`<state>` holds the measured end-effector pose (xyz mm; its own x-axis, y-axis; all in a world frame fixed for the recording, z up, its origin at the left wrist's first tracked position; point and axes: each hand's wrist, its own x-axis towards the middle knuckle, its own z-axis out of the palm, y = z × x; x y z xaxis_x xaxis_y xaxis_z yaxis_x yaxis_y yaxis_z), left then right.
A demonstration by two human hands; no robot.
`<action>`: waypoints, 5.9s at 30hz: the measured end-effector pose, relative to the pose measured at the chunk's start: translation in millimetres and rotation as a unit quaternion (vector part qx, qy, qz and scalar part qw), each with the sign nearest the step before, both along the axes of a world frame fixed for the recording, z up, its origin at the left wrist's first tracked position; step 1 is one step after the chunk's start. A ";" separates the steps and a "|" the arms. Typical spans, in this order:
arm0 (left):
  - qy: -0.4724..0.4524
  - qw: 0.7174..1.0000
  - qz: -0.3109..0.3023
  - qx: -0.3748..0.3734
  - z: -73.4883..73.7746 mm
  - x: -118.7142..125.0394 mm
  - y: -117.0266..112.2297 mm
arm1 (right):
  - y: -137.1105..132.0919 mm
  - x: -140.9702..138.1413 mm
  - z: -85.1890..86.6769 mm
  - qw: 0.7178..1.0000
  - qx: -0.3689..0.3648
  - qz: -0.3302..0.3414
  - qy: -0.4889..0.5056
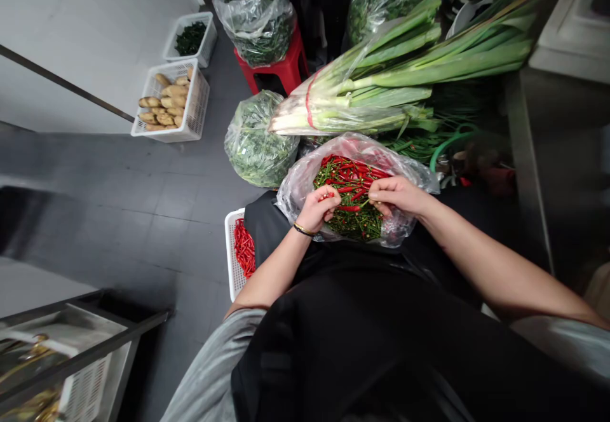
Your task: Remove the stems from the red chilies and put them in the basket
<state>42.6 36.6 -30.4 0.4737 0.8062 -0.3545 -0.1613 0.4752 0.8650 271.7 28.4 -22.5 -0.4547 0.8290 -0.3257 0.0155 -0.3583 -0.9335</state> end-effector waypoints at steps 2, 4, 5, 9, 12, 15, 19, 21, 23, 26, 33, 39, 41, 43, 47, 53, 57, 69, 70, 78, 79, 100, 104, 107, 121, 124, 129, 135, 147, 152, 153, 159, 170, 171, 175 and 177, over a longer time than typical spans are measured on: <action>0.006 0.998 -0.057 0.011 4.6 2.0 -0.7 | 2.5 -2.1 7.0 0.999 0.003 0.044 -0.006; 0.032 0.988 -0.147 0.026 7.5 5.5 -2.6 | 2.4 -5.9 12.6 0.998 0.007 0.066 -0.013; 0.044 0.982 -0.180 0.035 7.9 7.0 -3.9 | 0.8 -8.1 14.8 0.997 0.012 0.070 -0.022; 0.077 0.983 -0.152 0.070 1.9 5.1 -7.4 | -20.1 -15.7 21.0 0.992 0.078 0.015 -0.095; 0.080 0.997 0.004 0.015 -3.2 -3.9 -5.7 | -39.4 -13.0 20.3 0.972 0.144 -0.103 -0.155; -0.017 0.994 0.068 -0.088 -2.3 -10.9 -2.0 | -37.3 -3.4 9.2 0.961 0.157 -0.041 -0.226; -0.164 0.974 0.033 -0.155 3.3 -12.3 0.1 | 5.8 -1.7 -18.6 0.850 0.257 0.091 -0.451; -0.176 0.969 0.023 -0.170 3.9 -13.0 -0.4 | 31.9 -11.0 -33.3 0.774 0.287 0.097 -0.555; -0.170 0.969 0.022 -0.176 2.5 -14.5 -1.2 | 52.8 -23.8 -45.7 0.726 0.283 0.154 -0.607; -0.159 0.971 0.026 -0.179 -1.5 -14.6 -1.3 | 70.5 -37.8 -55.7 0.691 0.278 0.242 -0.622; 0.029 0.985 0.111 -0.132 -11.7 7.5 -2.4 | 39.4 -29.7 -25.6 0.719 0.337 0.200 -0.574; -0.031 0.985 -0.020 -0.171 -11.0 11.9 -8.2 | -35.6 -41.9 8.8 0.822 0.381 0.244 -0.346; -0.059 0.975 -0.081 -0.199 -10.6 7.3 -8.5 | -40.0 -39.6 12.5 0.847 0.353 0.309 -0.250; -0.092 0.972 -0.090 -0.195 -10.8 2.5 -7.7 | -28.4 -31.3 9.9 0.848 0.308 0.332 -0.275; -0.137 0.972 -0.068 -0.178 -11.2 -3.6 -4.2 | 20.5 -18.0 -13.1 0.785 0.268 0.187 -0.526; -0.060 0.982 0.026 -0.176 -11.9 -4.4 -3.9 | 46.1 -29.9 -35.9 0.711 0.283 0.217 -0.605; -0.015 0.983 0.061 -0.173 -13.8 3.6 -7.5 | 10.5 -28.0 -23.9 0.784 0.348 0.163 -0.488; -0.082 0.973 0.101 -0.189 -11.2 -4.6 -1.9 | 17.1 -48.3 -25.6 0.778 0.185 0.128 -0.586; -0.074 0.975 0.101 -0.185 -11.3 -4.5 -3.4 | 19.0 -55.7 -25.1 0.770 0.171 0.148 -0.597; 0.002 0.980 0.026 -0.196 -16.7 2.4 -9.1 | -31.3 -51.8 -9.6 0.788 0.320 0.188 -0.491; -0.003 0.981 0.006 -0.194 -16.3 3.1 -9.5 | -39.0 -49.2 -5.4 0.795 0.341 0.197 -0.461; -0.042 0.974 -0.020 -0.223 -19.1 2.9 -3.1 | -37.4 -29.0 3.0 0.918 0.309 0.095 -0.231; -0.048 0.984 0.026 -0.169 -15.7 6.6 -5.4 | -49.3 -38.4 -1.9 0.979 0.156 0.009 -0.130; -0.038 0.989 0.070 -0.126 -12.3 5.9 -10.8 | -40.9 -44.7 -12.8 0.990 0.057 -0.046 -0.118; -0.186 0.970 0.080 -0.137 -7.7 1.0 -17.8 | -35.4 -52.3 46.3 0.935 0.267 0.189 -0.138; -0.236 0.947 0.101 -0.193 -8.7 -4.6 -14.0 | 3.6 -39.7 34.1 0.891 0.230 0.260 -0.293; -0.235 0.931 0.111 -0.255 -9.3 -9.9 -11.6 | 68.9 -59.5 -10.8 0.764 0.187 0.143 -0.601; -0.196 0.929 0.063 -0.307 -12.6 -8.9 -12.0 | 59.5 -58.7 -25.0 0.761 0.230 0.166 -0.584; -0.071 0.954 -0.011 -0.291 -20.4 5.2 -11.9 | 29.9 -39.3 15.2 0.836 0.347 0.258 -0.339; -0.089 0.954 0.008 -0.286 -23.7 2.2 -12.5 | 91.7 -44.7 -14.3 0.712 0.246 0.162 -0.637; -0.085 0.953 0.015 -0.290 -24.8 2.0 -12.0 | 92.1 -43.6 -18.5 0.712 0.241 0.177 -0.636; -0.093 0.946 0.035 -0.310 -28.5 3.6 -8.2 | 16.0 -26.3 -9.5 0.812 0.351 0.093 -0.458; -0.028 0.982 0.040 -0.183 -30.4 3.2 -17.7 | 35.8 -32.7 14.9 0.815 0.281 0.413 -0.293; -0.041 0.980 0.054 -0.187 -30.5 1.5 -16.7 | 43.3 -36.9 19.2 0.817 0.274 0.418 -0.288; -0.057 0.975 0.056 -0.207 -29.0 -5.5 -15.3 | 25.5 -59.9 38.7 0.813 0.265 0.485 -0.183; -0.059 0.975 0.035 -0.213 -28.3 -7.0 -15.7 | 7.3 -61.6 44.3 0.788 0.240 0.552 -0.129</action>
